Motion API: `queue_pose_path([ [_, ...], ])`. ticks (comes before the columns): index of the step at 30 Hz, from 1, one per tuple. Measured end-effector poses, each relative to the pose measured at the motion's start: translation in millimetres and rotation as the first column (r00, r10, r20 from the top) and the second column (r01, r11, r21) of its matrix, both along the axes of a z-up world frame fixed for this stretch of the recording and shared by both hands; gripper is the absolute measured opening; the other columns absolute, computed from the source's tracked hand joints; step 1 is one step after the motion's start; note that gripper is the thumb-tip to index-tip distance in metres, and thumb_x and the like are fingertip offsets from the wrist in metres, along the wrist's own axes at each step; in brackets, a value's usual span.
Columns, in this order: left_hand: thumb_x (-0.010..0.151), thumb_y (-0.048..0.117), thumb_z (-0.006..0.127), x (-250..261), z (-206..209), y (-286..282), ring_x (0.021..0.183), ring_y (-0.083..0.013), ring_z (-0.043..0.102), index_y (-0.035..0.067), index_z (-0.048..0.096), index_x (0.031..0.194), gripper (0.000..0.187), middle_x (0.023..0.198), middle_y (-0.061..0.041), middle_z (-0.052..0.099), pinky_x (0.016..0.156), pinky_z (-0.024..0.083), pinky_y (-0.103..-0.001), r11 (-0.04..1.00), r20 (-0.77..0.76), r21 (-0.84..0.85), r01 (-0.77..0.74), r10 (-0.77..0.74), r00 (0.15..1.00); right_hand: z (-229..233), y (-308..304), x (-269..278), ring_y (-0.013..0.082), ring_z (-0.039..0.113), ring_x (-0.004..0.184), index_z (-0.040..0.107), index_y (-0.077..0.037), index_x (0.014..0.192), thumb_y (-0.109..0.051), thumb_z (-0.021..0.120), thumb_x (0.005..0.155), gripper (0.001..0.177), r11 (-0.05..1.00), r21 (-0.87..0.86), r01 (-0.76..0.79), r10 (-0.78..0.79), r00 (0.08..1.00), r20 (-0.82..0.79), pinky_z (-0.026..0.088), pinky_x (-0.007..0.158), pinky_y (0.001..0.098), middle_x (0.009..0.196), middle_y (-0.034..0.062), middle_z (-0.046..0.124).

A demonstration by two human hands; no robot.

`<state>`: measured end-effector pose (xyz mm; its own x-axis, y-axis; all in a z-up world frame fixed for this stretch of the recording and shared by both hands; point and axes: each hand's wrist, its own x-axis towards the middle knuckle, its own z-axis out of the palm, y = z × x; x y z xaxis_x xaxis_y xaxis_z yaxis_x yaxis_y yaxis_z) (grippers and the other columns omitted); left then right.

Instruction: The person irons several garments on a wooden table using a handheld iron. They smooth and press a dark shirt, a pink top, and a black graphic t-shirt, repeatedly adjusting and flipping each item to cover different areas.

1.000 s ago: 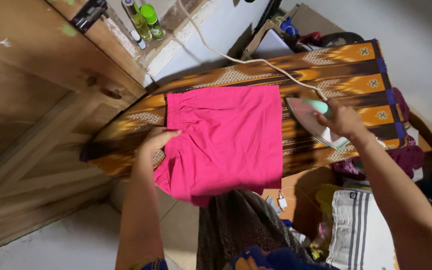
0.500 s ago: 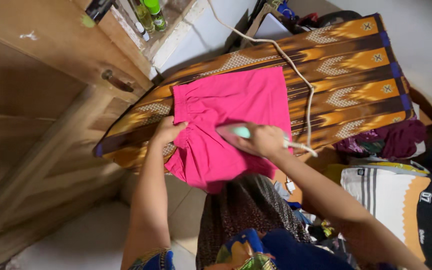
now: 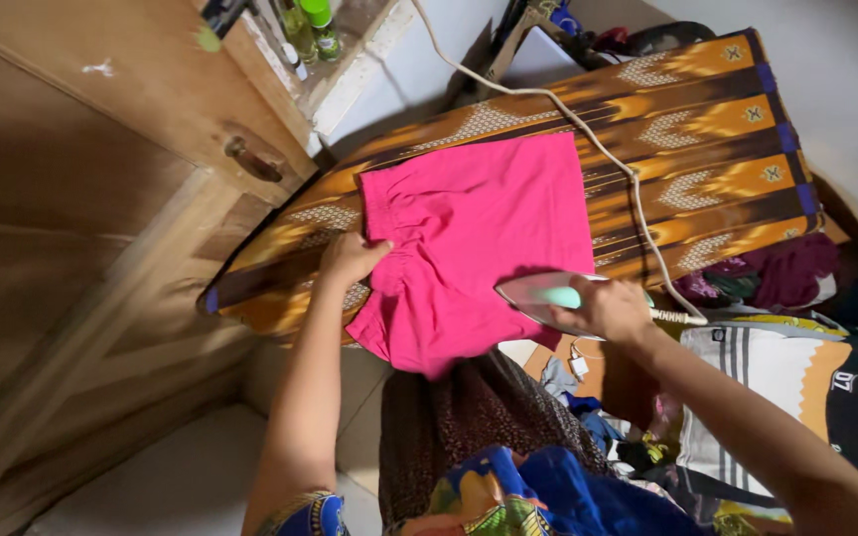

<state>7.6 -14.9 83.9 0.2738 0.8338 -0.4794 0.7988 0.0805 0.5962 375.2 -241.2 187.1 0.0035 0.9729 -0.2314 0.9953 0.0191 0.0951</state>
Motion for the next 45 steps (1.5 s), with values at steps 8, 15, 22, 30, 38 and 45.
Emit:
queue_pose_path([
  [8,0.089,0.04,0.077,-21.6,-55.6,9.2,0.081,-0.0324,0.072,-0.003,0.076,0.098,0.044,0.089,-0.022,0.076,0.077,0.055,-0.043,0.991,0.169,0.025,-0.129,0.123,0.978,-13.9,79.6,-80.8,0.0256,0.069,0.053,0.074,-0.024,0.112,-0.067,0.062,0.083,0.053,0.989,0.051,0.14,-0.123,0.961,-0.249,0.055,0.048,0.0433,0.065,0.0087,0.071],
  [15,0.079,0.033,0.086,7.1,-76.3,19.7,0.086,-0.0217,0.074,-0.002,0.074,0.109,0.049,0.098,-0.015,0.077,0.082,0.058,-0.034,0.944,0.207,-0.111,-0.309,0.326,0.922,-0.2,104.7,-102.8,0.0307,0.071,0.059,0.074,-0.018,0.108,-0.069,0.06,0.088,0.056,0.997,0.013,0.07,-0.064,0.965,-0.256,0.057,0.056,0.0462,0.066,0.013,0.071],
  [22,0.076,0.014,0.086,12.9,-101.0,34.7,0.09,-0.0198,0.07,-0.003,0.052,0.127,0.064,0.102,-0.012,0.071,0.08,0.059,-0.034,0.893,0.538,-0.092,-0.441,0.417,0.733,13.3,18.8,-36.8,0.0277,0.072,0.055,0.071,-0.017,0.113,-0.078,0.056,0.08,0.071,0.988,-0.105,0.114,-0.125,0.986,-0.106,0.058,0.053,0.0449,0.061,0.0122,0.071],
  [30,0.083,0.016,0.081,-0.3,-53.7,30.0,0.095,-0.0198,0.071,-0.001,0.07,0.115,0.039,0.11,-0.013,0.075,0.086,0.056,-0.032,0.874,0.567,-0.388,-0.294,0.477,0.672,9.7,85.5,-97.9,0.0281,0.072,0.054,0.073,-0.022,0.114,-0.072,0.056,0.084,0.061,0.978,-0.073,0.198,-0.21,0.938,-0.277,0.058,0.05,0.0469,0.067,0.0104,0.071],
  [38,0.082,0.024,0.081,34.7,-23.8,46.6,0.106,-0.0229,0.072,0.001,0.072,0.118,0.043,0.118,-0.012,0.075,0.095,0.056,-0.036,0.682,0.565,-0.697,-0.221,0.713,0.416,-15.2,104.4,-107.2,0.027,0.07,0.054,0.075,-0.02,0.107,-0.069,0.062,0.089,0.054,0.977,0.11,0.185,-0.148,0.948,-0.282,0.056,0.05,0.0443,0.063,0.0092,0.07],
  [45,0.089,0.02,0.075,38.5,-35.8,55.1,0.109,-0.0238,0.069,0.002,0.068,0.123,0.039,0.122,-0.012,0.072,0.097,0.056,-0.039,0.67,0.586,-0.739,-0.074,0.693,0.42,-13.1,27.6,-9.7,0.0168,0.062,0.038,0.074,-0.018,0.114,-0.07,0.058,0.088,0.061,0.981,0.046,0.187,-0.185,0.981,-0.05,0.05,0.037,0.0366,0.052,0.0033,0.065],
])
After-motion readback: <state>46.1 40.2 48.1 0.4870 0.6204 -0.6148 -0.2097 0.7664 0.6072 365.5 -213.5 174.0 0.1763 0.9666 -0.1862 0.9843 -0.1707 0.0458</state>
